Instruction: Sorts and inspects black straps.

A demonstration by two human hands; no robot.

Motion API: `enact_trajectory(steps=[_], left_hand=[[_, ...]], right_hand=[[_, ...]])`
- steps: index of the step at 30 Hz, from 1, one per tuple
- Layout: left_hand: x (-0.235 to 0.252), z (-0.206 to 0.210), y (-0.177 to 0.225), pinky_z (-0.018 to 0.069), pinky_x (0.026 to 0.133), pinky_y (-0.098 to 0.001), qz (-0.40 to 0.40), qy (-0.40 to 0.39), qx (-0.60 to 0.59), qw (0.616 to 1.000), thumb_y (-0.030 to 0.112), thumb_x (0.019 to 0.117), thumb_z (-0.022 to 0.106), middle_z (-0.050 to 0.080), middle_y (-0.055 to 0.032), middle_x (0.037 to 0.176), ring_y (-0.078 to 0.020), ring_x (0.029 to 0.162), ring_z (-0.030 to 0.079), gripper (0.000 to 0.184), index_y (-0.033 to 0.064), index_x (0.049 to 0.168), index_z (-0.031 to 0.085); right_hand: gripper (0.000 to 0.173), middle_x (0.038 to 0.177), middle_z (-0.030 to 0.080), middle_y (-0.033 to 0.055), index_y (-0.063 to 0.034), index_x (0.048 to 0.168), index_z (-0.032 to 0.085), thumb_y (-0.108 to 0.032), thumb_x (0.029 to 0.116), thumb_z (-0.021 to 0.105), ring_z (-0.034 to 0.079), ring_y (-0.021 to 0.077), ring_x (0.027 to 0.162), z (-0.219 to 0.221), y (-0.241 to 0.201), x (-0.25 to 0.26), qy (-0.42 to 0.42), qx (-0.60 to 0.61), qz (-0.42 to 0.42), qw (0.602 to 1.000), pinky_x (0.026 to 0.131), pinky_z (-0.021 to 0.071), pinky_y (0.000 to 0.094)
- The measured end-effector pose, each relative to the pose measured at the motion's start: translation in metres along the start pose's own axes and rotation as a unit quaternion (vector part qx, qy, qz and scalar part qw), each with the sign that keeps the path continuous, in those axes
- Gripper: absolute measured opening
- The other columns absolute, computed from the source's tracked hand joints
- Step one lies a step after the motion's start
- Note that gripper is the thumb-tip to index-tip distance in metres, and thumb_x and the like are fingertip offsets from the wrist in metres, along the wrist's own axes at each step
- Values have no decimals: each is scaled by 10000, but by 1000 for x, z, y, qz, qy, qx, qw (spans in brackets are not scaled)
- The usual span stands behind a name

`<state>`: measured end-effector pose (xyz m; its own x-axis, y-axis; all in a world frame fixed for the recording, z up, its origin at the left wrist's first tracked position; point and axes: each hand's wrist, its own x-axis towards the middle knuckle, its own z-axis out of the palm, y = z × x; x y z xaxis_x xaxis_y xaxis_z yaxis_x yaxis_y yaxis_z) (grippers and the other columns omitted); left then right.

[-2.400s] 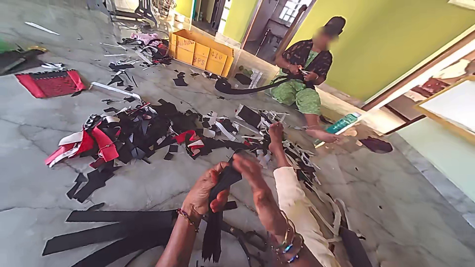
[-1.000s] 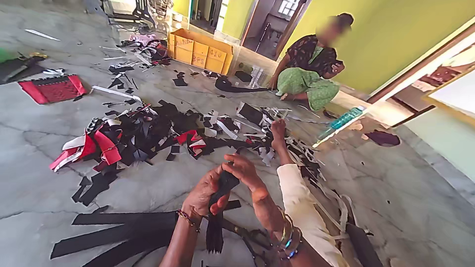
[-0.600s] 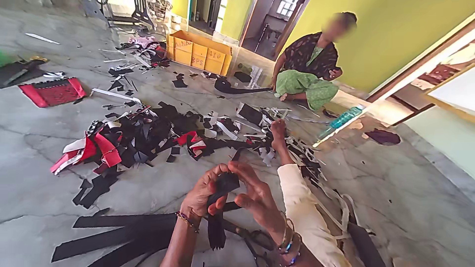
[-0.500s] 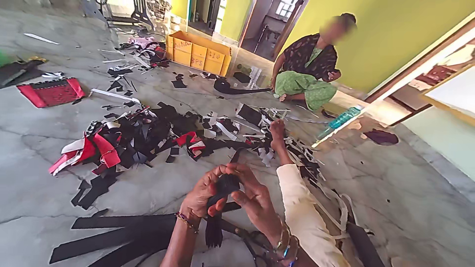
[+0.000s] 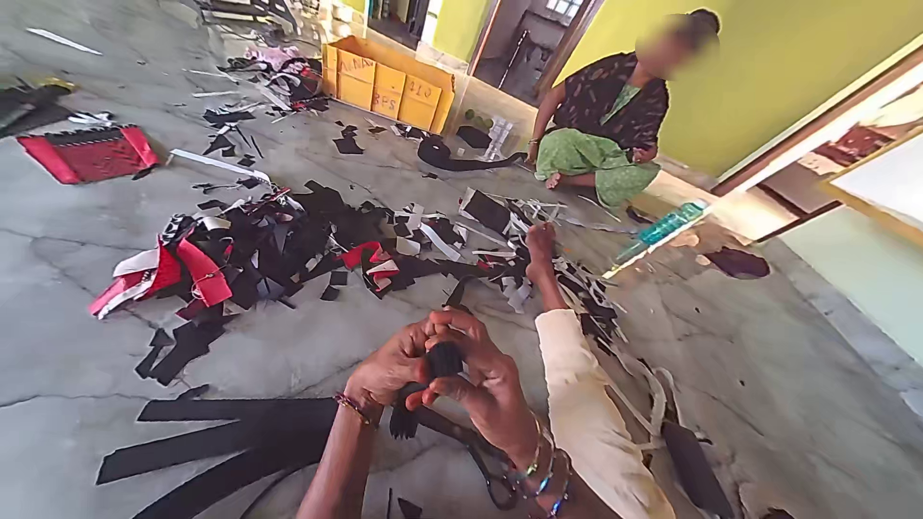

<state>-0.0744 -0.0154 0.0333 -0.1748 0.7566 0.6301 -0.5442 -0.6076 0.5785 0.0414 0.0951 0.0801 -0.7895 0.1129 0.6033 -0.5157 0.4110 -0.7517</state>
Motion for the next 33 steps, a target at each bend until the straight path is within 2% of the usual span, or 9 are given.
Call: enact_trajectory(steps=[9,15,18,20,22,25,28,30,33], left_hand=[[-5,-6,-3,512,676,-88,-15,-23,13,1000,324,872,795,703,177,917,100,772,635,213,274,1056,700],[-5,-8,-6,536,744,-108,-16,-20,17,1000,354,902,765,729,157,1031,88,836,655,322,276,1208,702],[-3,-7,-7,552,744,-136,-25,6,39,999,429,905,746,726,144,1014,61,840,666,321,277,1180,680],[-5,-10,-5,545,834,-159,-34,50,102,993,532,891,716,721,164,1047,59,929,663,400,269,1187,659],[-4,-8,-2,539,853,-180,-44,139,196,970,604,879,693,697,162,1021,51,940,651,517,185,1170,608],[3,-4,5,510,947,-255,-25,297,346,889,393,977,605,675,25,1105,-27,1042,622,455,-10,1188,612],[7,-2,11,495,1011,-308,15,374,374,848,262,1031,507,694,-34,1168,-90,1138,628,346,-21,1212,591],[9,0,12,527,949,-297,-1,382,349,856,236,1026,504,695,-15,1109,-84,1043,656,351,-23,1260,544],[11,5,9,555,773,-245,-63,359,270,891,206,1022,504,643,50,895,-48,785,641,312,11,1265,526]], right_hand=[[338,1390,635,48,-149,1101,783,-412,890,756,441,156,1428,-5,-2,1,-43,-59,-21,997,1206,333,324],[317,1300,674,-11,-121,1069,725,-413,988,633,414,160,1443,-1,0,-1,-32,-131,-75,988,1232,269,343],[345,1277,687,-15,-110,1080,715,-427,1005,602,424,167,1433,-6,2,1,-24,-174,-96,980,1228,261,347],[377,1277,690,-1,-98,1098,713,-441,1015,579,430,176,1426,-8,3,2,-22,-207,-108,972,1223,259,343],[404,1261,699,25,-80,1102,710,-447,1020,562,448,192,1412,-13,4,4,-13,-251,-124,960,1216,262,337],[415,1213,720,80,-62,1084,731,-439,1017,571,498,264,1366,-21,11,7,24,-326,-142,934,1202,293,366],[406,1196,726,117,-48,1071,738,-416,1011,576,531,322,1325,-29,22,12,56,-390,-145,908,1187,303,399],[388,1195,728,140,-21,1071,740,-368,1005,580,549,363,1295,-33,29,15,62,-417,-146,895,1168,312,436],[318,1192,726,160,6,1068,745,-270,972,619,569,402,1261,-36,39,17,61,-436,-145,886,1143,334,488]])
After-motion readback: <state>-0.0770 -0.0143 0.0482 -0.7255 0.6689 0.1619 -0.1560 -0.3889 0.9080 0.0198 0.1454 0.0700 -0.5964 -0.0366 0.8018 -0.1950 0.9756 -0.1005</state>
